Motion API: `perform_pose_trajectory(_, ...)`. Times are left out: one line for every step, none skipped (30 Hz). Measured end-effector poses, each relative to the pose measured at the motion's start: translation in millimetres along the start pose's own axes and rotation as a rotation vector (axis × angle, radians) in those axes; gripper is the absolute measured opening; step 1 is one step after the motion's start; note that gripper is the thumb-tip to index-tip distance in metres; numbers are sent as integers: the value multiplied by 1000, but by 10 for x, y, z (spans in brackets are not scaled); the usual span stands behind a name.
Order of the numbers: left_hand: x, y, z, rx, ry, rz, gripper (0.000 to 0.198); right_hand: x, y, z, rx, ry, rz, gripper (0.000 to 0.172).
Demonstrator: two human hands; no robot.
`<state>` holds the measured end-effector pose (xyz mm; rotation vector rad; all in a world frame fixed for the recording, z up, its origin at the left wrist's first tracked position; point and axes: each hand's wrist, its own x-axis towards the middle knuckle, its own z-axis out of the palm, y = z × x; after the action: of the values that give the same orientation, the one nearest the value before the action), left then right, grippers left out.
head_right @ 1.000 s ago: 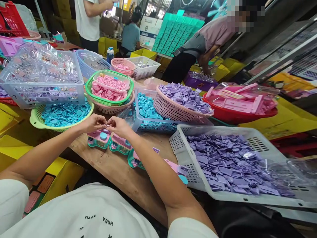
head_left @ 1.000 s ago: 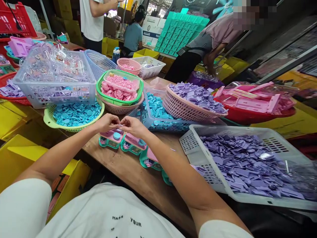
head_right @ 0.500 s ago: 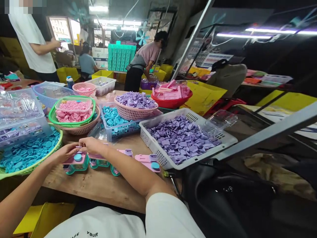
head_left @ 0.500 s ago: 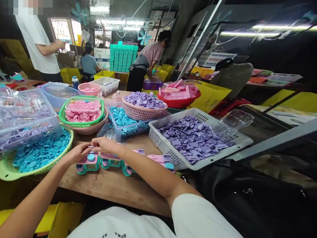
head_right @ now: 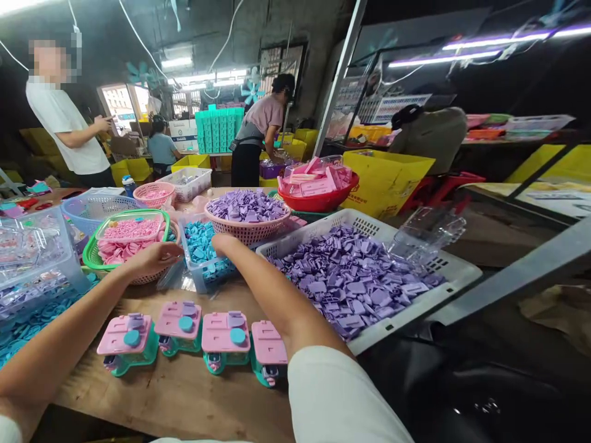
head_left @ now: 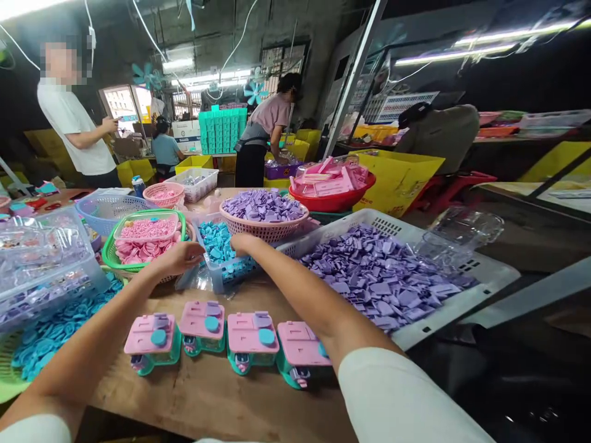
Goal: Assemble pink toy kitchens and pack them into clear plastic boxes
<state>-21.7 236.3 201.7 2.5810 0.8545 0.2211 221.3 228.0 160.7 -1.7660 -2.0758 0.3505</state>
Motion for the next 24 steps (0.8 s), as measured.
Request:
perform_pose_trajectory(240,53,39,65,-15,12,36,49,38,4,-54,-48,40,29)
perform_pose_trajectory(466,90,88,107,-22,12,35,85,77,10,-102,-95,78,27)
perform_pose_trajectory(671,111,145,140,-29,7,34,109,120,13,-145,-135,106,25)
perform_pose_trajectory(846,118,207,159,-35,2,34,120,165,12,-183,-165,123,24)
perform_pose_trajectory(991,113,270,171,-44,1,33,123,210,7,-215,-188,132,22)
perform_pose_trajectory(1102,99,334,185,-57,6,31,121,252,-1,-239,-204,136,21)
perform_pose_trajectory(1184,80,395,200,-68,14,29,118,285,-10,-257,-215,136,21)
perform_pose_trajectory(1240,58,453,216,-78,26,27,115,308,-18,-269,-220,135,21)
perform_pose_trajectory(1276,36,506,233,-86,37,24,114,321,-24,-275,-222,132,22)
perform_pose_trajectory(1296,12,549,250,-92,45,21,111,325,-28,-276,-219,128,21)
perform_pose_trajectory(1307,-13,580,268,-99,49,17,105,322,-31,-273,-213,123,18)
perform_pose_trajectory(1311,-41,596,284,-108,49,12,90,318,-35,-265,-203,115,13)
perform_pose_trajectory(1314,-72,592,296,-120,46,6,65,316,-43,-252,-192,104,9)
perform_pose_trajectory(1317,-105,568,302,-137,42,2,26,318,-57,-234,-179,90,7)
perform_pose_trajectory(1324,-141,524,303,-158,37,7,-25,328,-76,-211,-166,73,9)
perform_pose_trajectory(1336,-176,467,297,-179,34,12,-87,346,-101,-186,-151,57,10)
perform_pose_trajectory(1355,-208,402,287,-194,29,16,-157,370,-129,-160,-135,41,9)
perform_pose_trajectory(1380,-234,340,275,-198,23,19,-229,399,-159,-135,-116,28,7)
perform_pose_trajectory(1411,-249,291,263,-185,13,20,-298,430,-186,-110,-96,18,4)
perform_pose_trajectory(1447,-251,267,253,-156,0,21,-358,460,-209,-86,-76,10,1)
perform_pose_trajectory(1488,-240,272,245,-120,-18,22,-407,486,-224,-62,-57,3,2)
perform_pose_trajectory(1533,-215,310,238,-85,-37,22,-441,505,-231,-38,-39,-3,5)
perform_pose_trajectory(1581,-179,378,234,-56,-61,21,-462,515,-230,-15,-23,-7,6)
perform_pose_trajectory(1632,-136,469,229,-35,-89,21,-471,517,-220,5,-6,-12,8)
